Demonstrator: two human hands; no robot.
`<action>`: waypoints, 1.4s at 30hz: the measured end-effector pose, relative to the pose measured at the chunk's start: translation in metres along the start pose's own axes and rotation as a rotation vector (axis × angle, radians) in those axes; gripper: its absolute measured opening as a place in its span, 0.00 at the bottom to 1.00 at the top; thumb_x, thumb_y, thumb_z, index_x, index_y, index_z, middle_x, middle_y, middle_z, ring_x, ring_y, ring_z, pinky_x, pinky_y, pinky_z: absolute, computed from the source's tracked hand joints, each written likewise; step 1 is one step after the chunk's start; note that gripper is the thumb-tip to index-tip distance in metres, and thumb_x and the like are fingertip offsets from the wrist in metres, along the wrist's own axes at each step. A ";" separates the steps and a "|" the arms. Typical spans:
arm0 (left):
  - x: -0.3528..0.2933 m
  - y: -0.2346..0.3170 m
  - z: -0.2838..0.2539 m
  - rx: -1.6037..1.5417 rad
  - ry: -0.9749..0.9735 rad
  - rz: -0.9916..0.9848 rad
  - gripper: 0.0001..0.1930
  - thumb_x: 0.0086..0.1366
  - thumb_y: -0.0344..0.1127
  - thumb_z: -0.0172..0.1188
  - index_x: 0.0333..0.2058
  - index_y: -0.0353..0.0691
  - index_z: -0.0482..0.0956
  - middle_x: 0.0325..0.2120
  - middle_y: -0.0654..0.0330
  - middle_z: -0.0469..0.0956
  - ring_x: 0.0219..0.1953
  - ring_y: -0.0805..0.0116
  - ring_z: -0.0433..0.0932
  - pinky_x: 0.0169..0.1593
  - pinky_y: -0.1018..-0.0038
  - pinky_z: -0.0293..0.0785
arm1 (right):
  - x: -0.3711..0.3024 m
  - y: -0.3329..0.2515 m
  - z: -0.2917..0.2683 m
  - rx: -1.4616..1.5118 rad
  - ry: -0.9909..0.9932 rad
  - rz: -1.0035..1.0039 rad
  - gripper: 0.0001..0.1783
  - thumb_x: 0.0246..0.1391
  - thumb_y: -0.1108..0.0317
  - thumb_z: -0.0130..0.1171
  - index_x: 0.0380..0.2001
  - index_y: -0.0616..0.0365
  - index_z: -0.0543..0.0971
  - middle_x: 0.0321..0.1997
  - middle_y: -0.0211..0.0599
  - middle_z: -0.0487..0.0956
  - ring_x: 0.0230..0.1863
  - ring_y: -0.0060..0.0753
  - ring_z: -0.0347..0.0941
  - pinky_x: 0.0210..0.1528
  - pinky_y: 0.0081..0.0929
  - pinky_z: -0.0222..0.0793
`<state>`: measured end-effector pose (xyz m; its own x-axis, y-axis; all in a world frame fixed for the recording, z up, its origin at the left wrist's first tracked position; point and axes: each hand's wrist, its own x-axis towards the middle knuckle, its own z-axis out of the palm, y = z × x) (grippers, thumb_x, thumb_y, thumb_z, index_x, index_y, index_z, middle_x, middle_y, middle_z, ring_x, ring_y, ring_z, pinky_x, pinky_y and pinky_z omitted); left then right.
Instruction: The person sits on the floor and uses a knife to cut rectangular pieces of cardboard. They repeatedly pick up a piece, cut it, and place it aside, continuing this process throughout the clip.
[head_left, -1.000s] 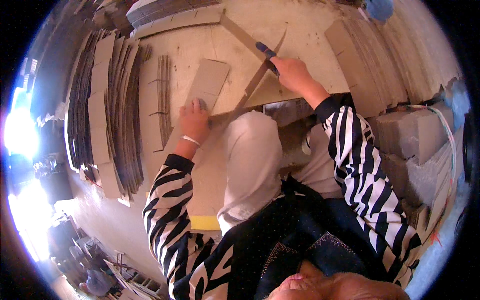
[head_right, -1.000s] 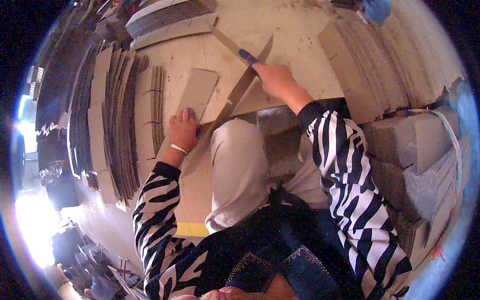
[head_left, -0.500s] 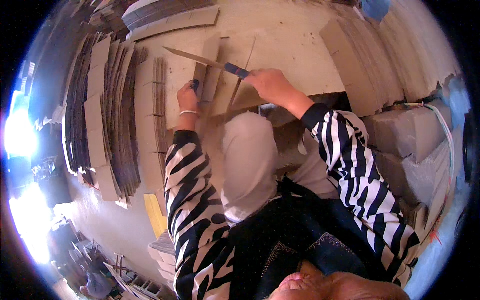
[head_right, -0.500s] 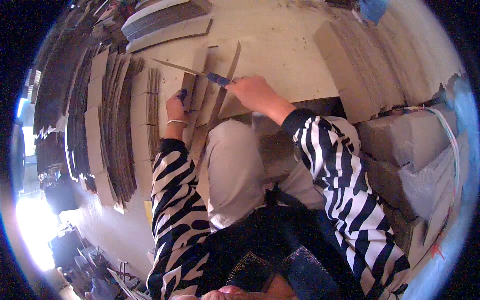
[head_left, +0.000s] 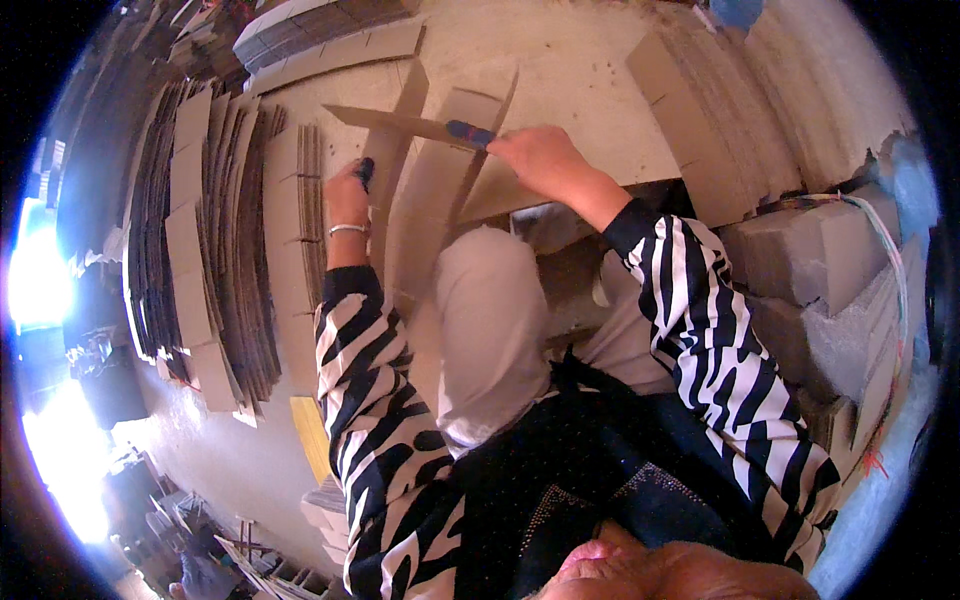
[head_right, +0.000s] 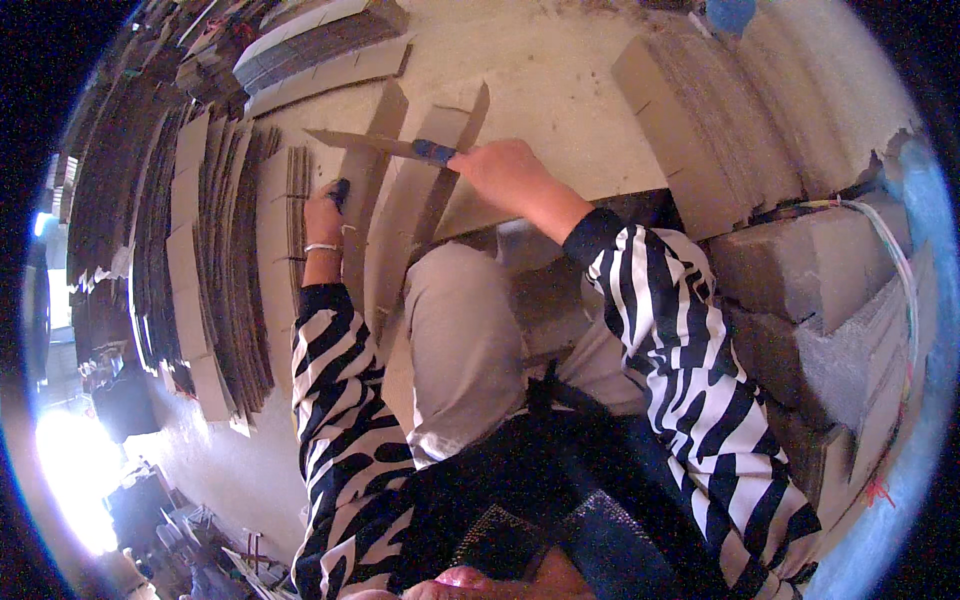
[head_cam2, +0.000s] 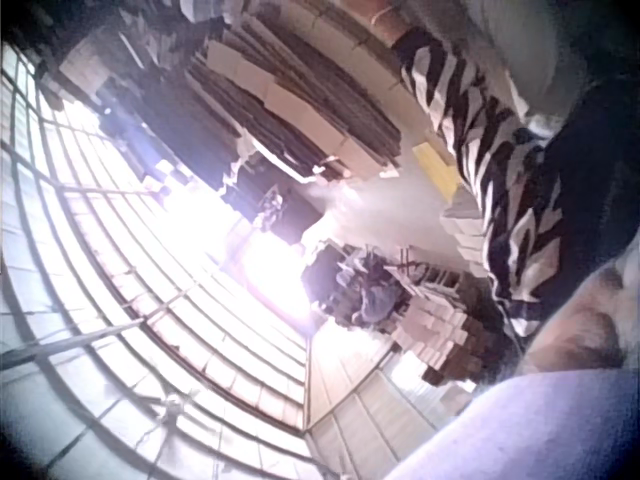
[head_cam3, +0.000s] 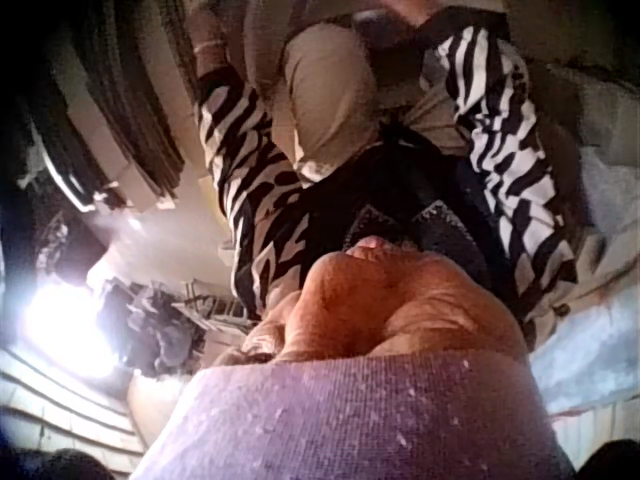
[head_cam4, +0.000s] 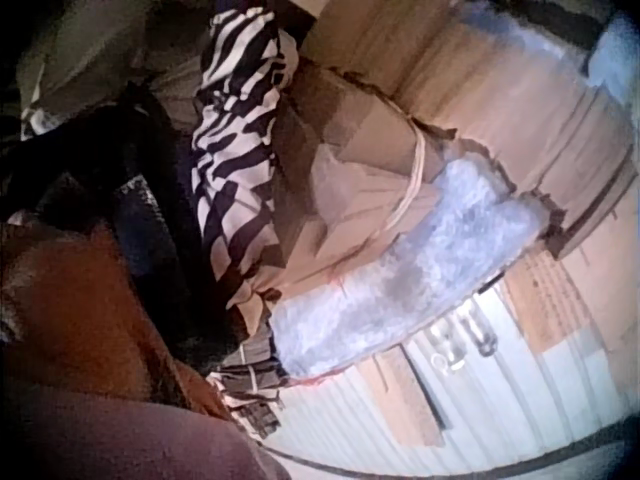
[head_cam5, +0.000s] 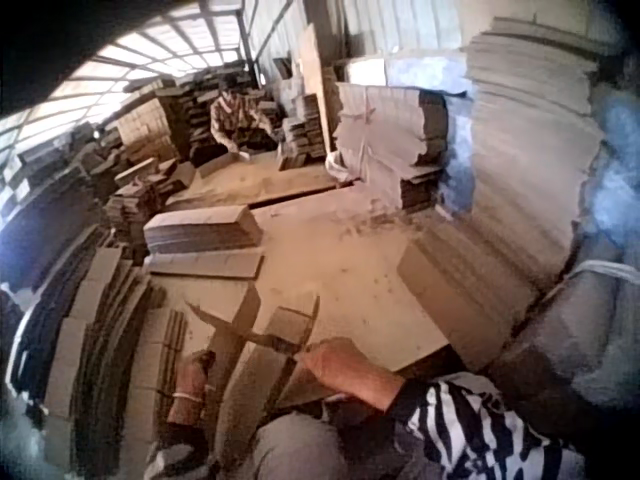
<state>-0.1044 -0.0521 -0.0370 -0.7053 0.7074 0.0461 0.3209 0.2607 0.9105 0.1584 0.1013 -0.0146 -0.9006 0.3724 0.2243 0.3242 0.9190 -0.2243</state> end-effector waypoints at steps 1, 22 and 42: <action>0.002 -0.003 0.004 -0.028 -0.040 0.005 0.14 0.60 0.31 0.52 0.39 0.28 0.81 0.29 0.60 0.80 0.31 0.72 0.74 0.38 0.76 0.70 | -0.003 0.004 0.002 -0.005 -0.028 0.008 0.15 0.48 0.73 0.51 0.41 0.48 0.77 0.29 0.39 0.78 0.34 0.47 0.77 0.30 0.43 0.71; -0.076 -0.014 -0.016 1.381 -0.141 0.036 0.23 0.57 0.39 0.58 0.52 0.50 0.72 0.47 0.56 0.71 0.53 0.57 0.69 0.45 0.55 0.71 | -0.038 0.086 -0.021 -0.101 0.030 0.616 0.28 0.49 0.73 0.51 0.56 0.40 0.70 0.37 0.45 0.80 0.42 0.53 0.76 0.41 0.49 0.70; -0.041 -0.038 -0.032 1.095 -0.247 0.283 0.12 0.53 0.30 0.54 0.38 0.37 0.76 0.35 0.46 0.77 0.40 0.46 0.77 0.39 0.55 0.76 | -0.037 0.122 -0.015 0.007 -0.025 0.680 0.24 0.51 0.69 0.50 0.54 0.50 0.70 0.43 0.52 0.78 0.47 0.58 0.74 0.46 0.50 0.69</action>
<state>-0.1078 -0.1125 -0.0607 -0.4167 0.9091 0.0003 0.9086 0.4164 0.0312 0.2355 0.2021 -0.0360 -0.5038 0.8638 0.0092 0.8188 0.4809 -0.3135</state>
